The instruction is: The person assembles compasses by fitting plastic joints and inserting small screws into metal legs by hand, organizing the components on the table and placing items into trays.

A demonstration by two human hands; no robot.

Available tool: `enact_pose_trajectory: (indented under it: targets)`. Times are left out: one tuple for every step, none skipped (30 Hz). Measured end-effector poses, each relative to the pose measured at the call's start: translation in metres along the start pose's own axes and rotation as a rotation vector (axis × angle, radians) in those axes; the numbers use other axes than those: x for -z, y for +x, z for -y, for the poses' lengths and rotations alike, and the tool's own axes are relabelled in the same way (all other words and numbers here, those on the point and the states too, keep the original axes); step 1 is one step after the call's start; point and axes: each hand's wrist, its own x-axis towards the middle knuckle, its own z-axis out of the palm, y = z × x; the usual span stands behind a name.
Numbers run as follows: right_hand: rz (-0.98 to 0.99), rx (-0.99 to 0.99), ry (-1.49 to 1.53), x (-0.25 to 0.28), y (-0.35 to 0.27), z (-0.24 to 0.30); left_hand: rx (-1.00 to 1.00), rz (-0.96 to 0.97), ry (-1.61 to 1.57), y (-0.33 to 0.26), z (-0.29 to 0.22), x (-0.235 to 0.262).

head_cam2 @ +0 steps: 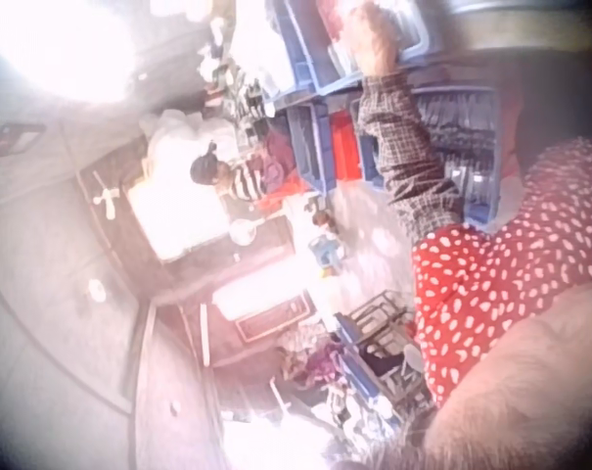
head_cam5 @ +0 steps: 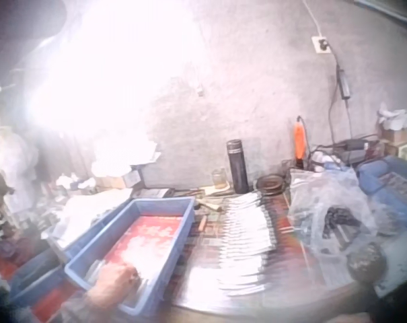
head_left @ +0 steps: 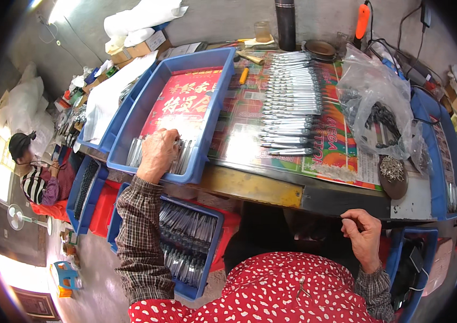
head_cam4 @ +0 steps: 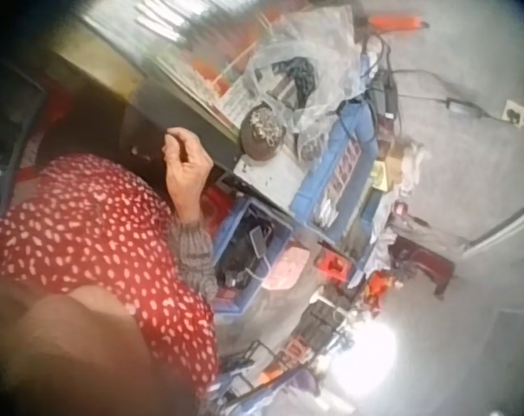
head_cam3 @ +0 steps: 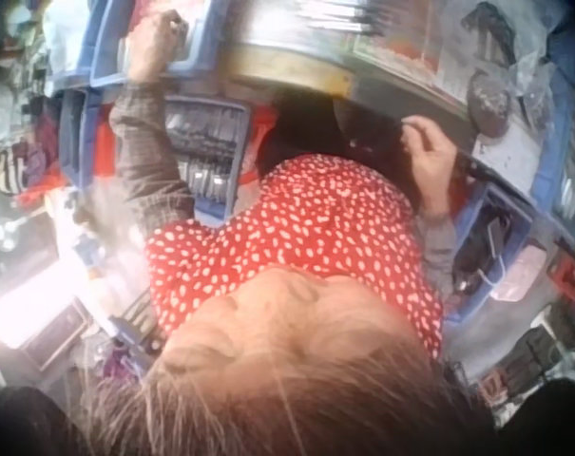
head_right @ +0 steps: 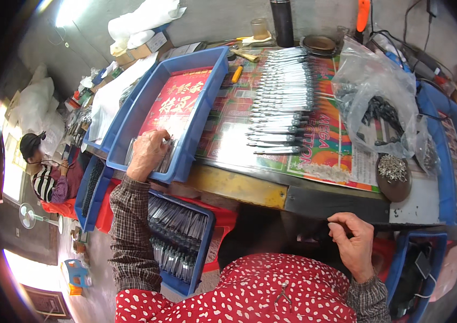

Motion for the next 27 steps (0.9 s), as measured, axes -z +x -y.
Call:
enact_pose_trajectory:
  targets:
    - [0.007,-0.002,0.01,0.0,0.0,0.001,-0.009,-0.02,-0.008,-0.001,0.002,0.0]
    - [-0.015,-0.008,-0.001,0.001,-0.002,0.003,-0.029,-0.022,-0.025,0.001,0.001,0.0]
    - [-0.008,-0.002,-0.018,0.001,-0.002,0.004,-0.019,-0.012,-0.008,0.002,0.001,-0.002]
    - [-0.003,0.002,-0.036,0.002,-0.002,0.005,-0.012,-0.003,0.007,0.003,0.002,-0.003]
    - [0.01,-0.016,-0.035,0.005,-0.002,0.008,-0.008,0.0,0.014,0.003,0.006,-0.003]
    - [-0.039,-0.036,-0.061,0.008,-0.002,0.008,-0.024,0.005,0.002,0.008,0.008,-0.011]
    - [-0.021,-0.007,-0.091,0.012,-0.001,0.007,-0.003,0.001,-0.007,0.006,0.006,-0.004]
    - [-0.01,0.02,-0.127,0.016,0.0,0.006,0.012,-0.005,-0.024,0.005,0.004,0.0]
    - [-0.016,0.04,-0.159,0.019,0.001,0.007,-0.014,-0.054,0.001,0.004,0.013,-0.007]
    - [-0.026,0.057,-0.195,0.023,0.001,0.008,-0.042,-0.106,0.019,0.005,0.021,-0.017]
    - [-0.049,0.077,-0.205,0.027,0.001,0.008,-0.063,-0.096,-0.006,0.007,0.02,-0.02]
    - [-0.065,0.105,-0.209,0.031,0.002,0.009,-0.077,-0.089,-0.021,0.007,0.022,-0.018]
    - [-0.067,0.137,-0.218,0.036,0.004,0.011,-0.087,-0.123,0.0,0.002,0.034,-0.021]
    - [-0.075,0.166,-0.233,0.042,0.005,0.014,-0.101,-0.159,0.014,0.001,0.041,-0.026]
    - [-0.114,0.242,-0.294,0.05,0.004,0.014,-0.114,-0.157,-0.013,0.001,0.04,-0.026]
    - [-0.155,0.233,-0.316,0.058,0.004,0.014,-0.122,-0.152,-0.03,0.001,0.041,-0.026]
    - [-0.177,0.235,-0.335,0.067,0.004,0.014,-0.13,-0.164,-0.031,0.0,0.048,-0.033]
    - [-0.192,0.239,-0.351,0.076,0.004,0.014,-0.132,-0.175,-0.026,0.001,0.055,-0.039]
    - [-0.239,0.259,-0.369,0.086,0.004,0.014,-0.135,-0.189,-0.027,0.002,0.057,-0.042]
    - [-0.26,0.258,-0.379,0.096,0.004,0.013,-0.133,-0.2,-0.024,0.002,0.059,-0.044]
    - [-0.304,0.247,-0.426,0.106,0.004,0.014,-0.128,-0.184,-0.029,0.004,0.063,-0.044]
    - [-0.345,0.236,-0.472,0.117,0.004,0.015,-0.14,-0.192,-0.038,0.004,0.064,-0.045]
    - [-0.395,0.271,-0.503,0.127,0.005,0.013,-0.127,-0.209,-0.056,0.003,0.063,-0.042]
    - [-0.408,0.27,-0.51,0.138,0.006,0.011,-0.116,-0.225,-0.082,0.006,0.055,-0.035]
    - [-0.454,0.276,-0.558,0.151,0.006,0.008,-0.046,-0.135,-0.146,0.008,0.045,-0.026]
    - [-0.497,0.286,-0.597,0.163,0.008,0.004,-0.052,-0.141,-0.144,0.007,0.036,-0.019]
    - [-0.55,0.31,-0.644,0.173,0.011,0.004,-0.01,-0.157,-0.192,0.005,0.03,-0.016]
